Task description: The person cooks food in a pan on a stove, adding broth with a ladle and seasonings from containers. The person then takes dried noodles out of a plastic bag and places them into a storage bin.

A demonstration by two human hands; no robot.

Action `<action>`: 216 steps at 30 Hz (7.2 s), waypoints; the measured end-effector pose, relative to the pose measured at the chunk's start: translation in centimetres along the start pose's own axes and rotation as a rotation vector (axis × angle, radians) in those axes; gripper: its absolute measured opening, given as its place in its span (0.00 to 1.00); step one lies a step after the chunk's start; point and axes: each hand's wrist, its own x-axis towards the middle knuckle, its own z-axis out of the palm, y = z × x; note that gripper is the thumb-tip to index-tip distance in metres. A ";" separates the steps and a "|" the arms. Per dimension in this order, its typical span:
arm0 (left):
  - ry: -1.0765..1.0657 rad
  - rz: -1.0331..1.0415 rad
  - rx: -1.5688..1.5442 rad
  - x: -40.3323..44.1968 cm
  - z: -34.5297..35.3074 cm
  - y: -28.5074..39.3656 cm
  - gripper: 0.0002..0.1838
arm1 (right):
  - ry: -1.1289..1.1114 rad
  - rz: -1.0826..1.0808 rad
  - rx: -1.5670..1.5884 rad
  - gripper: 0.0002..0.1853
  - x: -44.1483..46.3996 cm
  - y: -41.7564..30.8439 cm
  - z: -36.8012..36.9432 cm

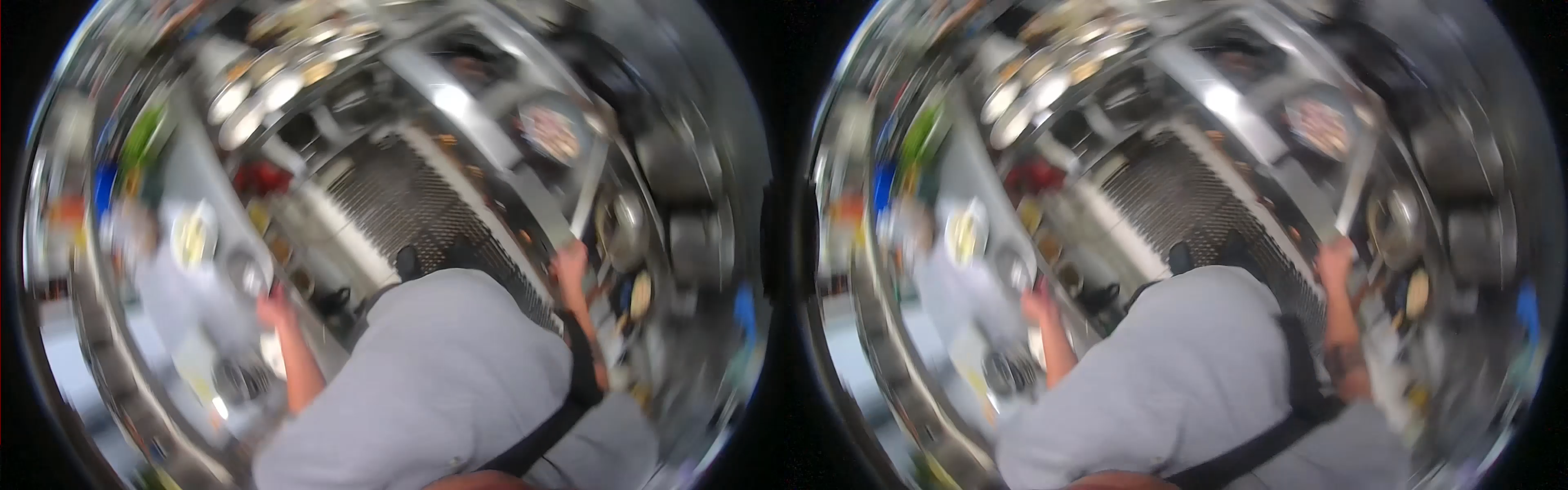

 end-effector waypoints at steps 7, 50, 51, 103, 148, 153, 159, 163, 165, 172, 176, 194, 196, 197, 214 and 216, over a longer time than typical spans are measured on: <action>0.249 -0.808 -1.372 7.0 2.0 -3.2 0.28 | -0.153 0.764 0.958 0.09 0.9 -10.1 -1.5; -1.212 -0.068 0.259 -14.6 29.9 9.1 0.13 | -0.027 0.732 1.824 0.07 38.3 19.8 -45.0; -1.215 -0.091 0.221 -14.1 30.1 9.5 0.12 | -0.090 0.703 1.786 0.07 38.4 19.5 -45.6; -1.382 -0.213 0.108 6.3 27.1 2.3 0.06 | -0.363 0.582 0.477 0.17 10.0 -11.6 -10.8; -1.324 0.944 0.761 -7.7 25.3 -0.4 0.25 | -0.200 0.746 1.898 0.09 38.6 19.0 -43.8; -1.257 1.113 0.711 -6.9 26.8 -1.8 0.25 | -0.030 0.514 1.749 0.14 38.0 16.7 -45.7; -1.330 0.317 0.249 -3.3 32.2 0.8 0.21 | -0.041 0.620 1.663 0.16 39.7 16.5 -49.6; -1.225 -0.203 -0.096 -2.9 29.1 7.4 0.15 | 0.014 0.564 1.541 0.16 38.7 12.5 -50.7; -1.203 -0.221 -0.083 -1.9 28.5 6.9 0.15 | 0.048 0.516 1.470 0.17 37.7 9.5 -51.2; -1.297 -0.406 -0.004 1.3 28.1 -0.3 0.11 | -0.050 0.645 1.625 0.23 33.4 0.1 -51.0; -1.456 0.477 0.267 2.3 28.2 -3.1 0.13 | -0.093 0.695 1.707 0.26 29.5 -4.8 -48.6; -1.231 -0.226 0.152 3.5 28.7 5.4 0.11 | -0.354 0.586 0.795 0.10 14.0 -9.5 -13.0; -1.235 -0.231 0.147 3.0 28.6 5.4 0.11 | -0.294 0.392 0.490 0.23 11.6 -8.7 -11.5; -1.228 -0.236 0.146 3.5 29.6 3.4 0.11 | -0.274 0.339 0.360 0.28 10.7 -7.0 -11.7; -1.270 -0.232 0.054 -9.7 31.9 10.6 0.12 | -0.195 0.336 -0.641 0.15 35.9 11.8 -39.4; -1.220 -0.173 0.028 -11.5 32.6 11.6 0.12 | -0.318 0.407 -0.578 0.10 39.3 13.7 -39.7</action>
